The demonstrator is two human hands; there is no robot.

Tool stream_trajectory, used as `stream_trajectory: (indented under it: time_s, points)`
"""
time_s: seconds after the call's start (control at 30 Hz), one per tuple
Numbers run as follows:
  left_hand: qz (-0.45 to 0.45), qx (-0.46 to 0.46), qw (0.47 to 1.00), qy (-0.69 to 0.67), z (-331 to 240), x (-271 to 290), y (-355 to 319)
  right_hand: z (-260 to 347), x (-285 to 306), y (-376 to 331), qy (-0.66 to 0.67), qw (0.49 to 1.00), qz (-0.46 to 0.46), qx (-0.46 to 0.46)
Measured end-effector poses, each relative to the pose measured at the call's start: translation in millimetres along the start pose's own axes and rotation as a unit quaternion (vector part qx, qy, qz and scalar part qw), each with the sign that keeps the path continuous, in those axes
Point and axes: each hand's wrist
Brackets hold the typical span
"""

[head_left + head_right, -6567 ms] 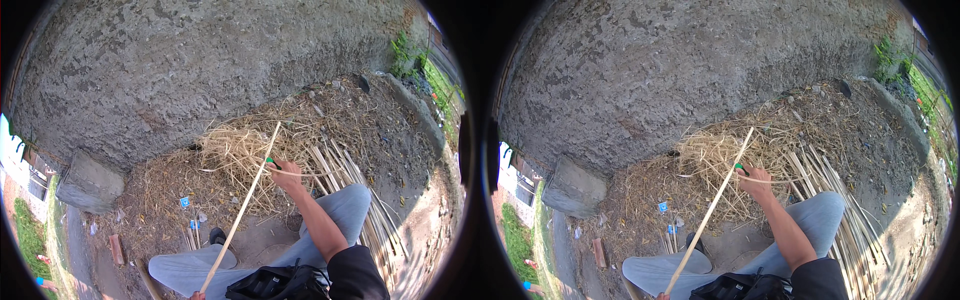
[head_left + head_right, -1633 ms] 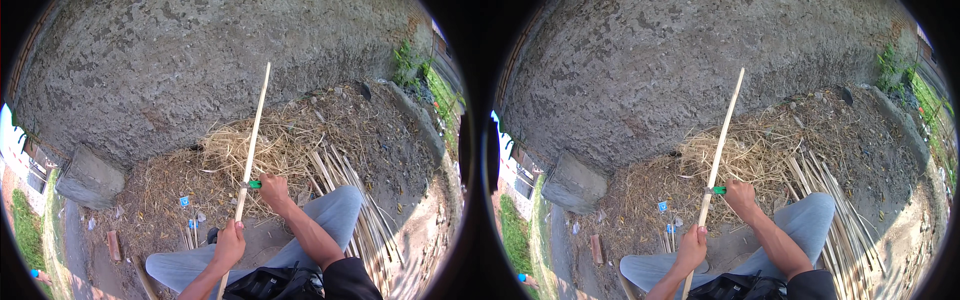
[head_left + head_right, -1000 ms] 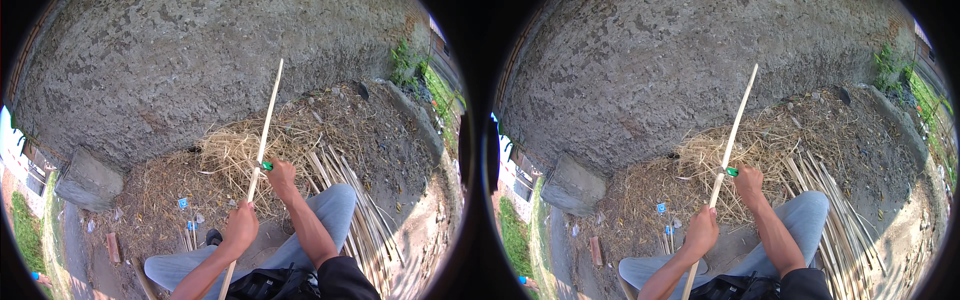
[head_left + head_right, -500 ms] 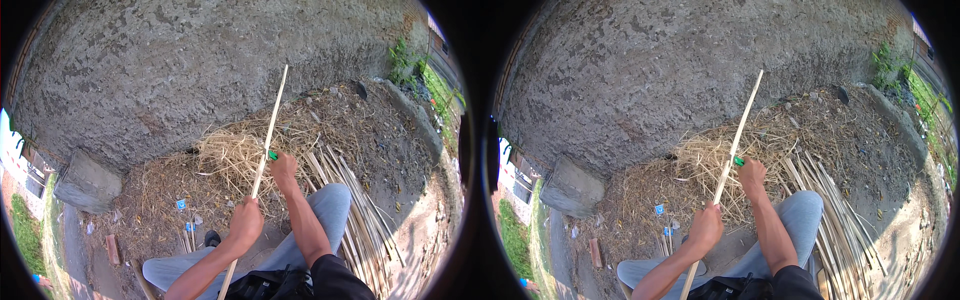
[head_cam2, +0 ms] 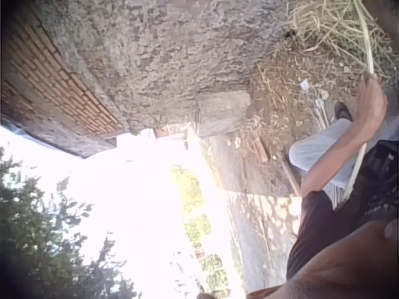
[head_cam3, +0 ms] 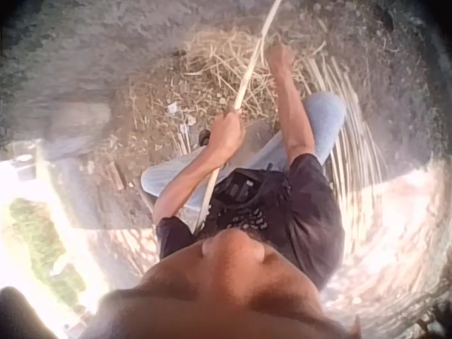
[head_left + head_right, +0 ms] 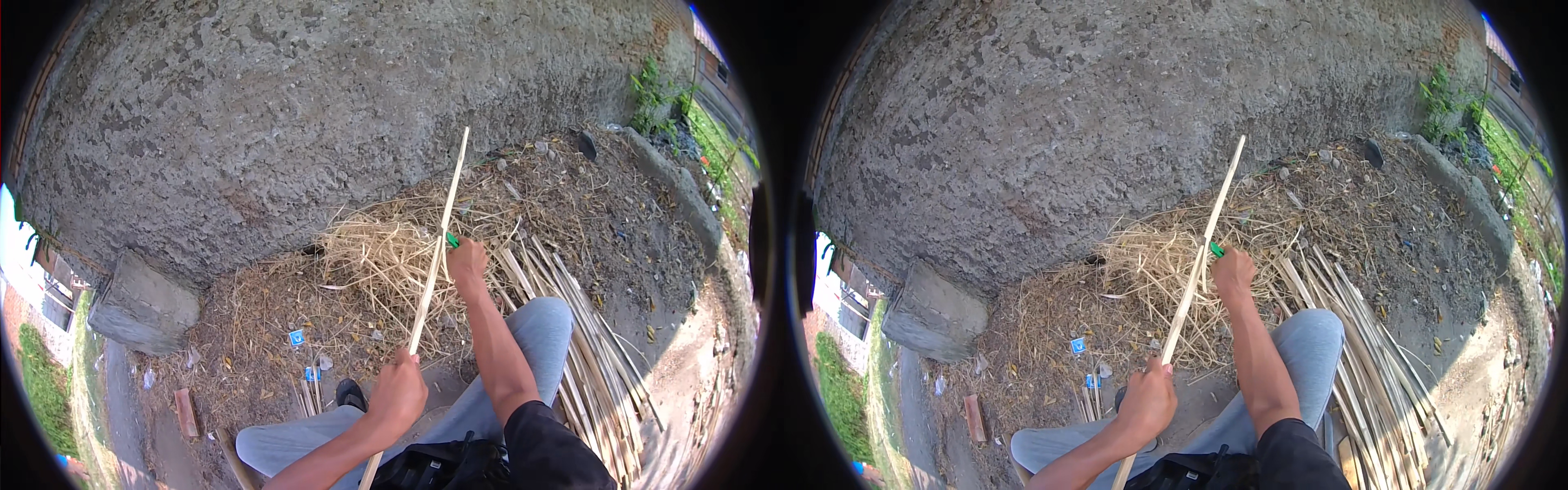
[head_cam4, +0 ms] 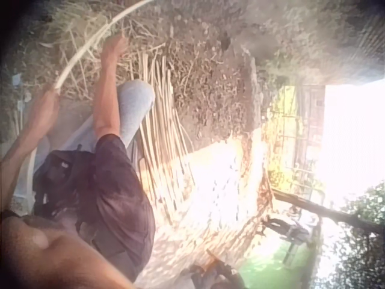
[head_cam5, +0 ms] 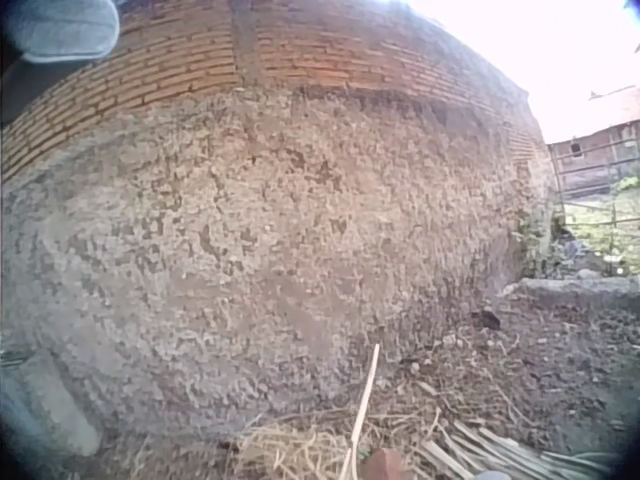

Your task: The person shapes a long wooden stick, first shaving it with a utility knife and then scraping along its surface with a metal blade.

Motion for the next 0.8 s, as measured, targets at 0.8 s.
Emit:
stream_trajectory:
  time_s: [0.8]
  points:
    - [0.000, 0.038, 0.999, -0.039, 30, 20, -111, -22, -22, 16, 0.001, 0.998, 0.066, -0.004]
Point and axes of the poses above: each hand's wrist, its own y-axis towards the middle knuckle, its own x-axis out of the back of the hand, z = x × y, and after that the axes turned 2 degrees about -z, right-handed
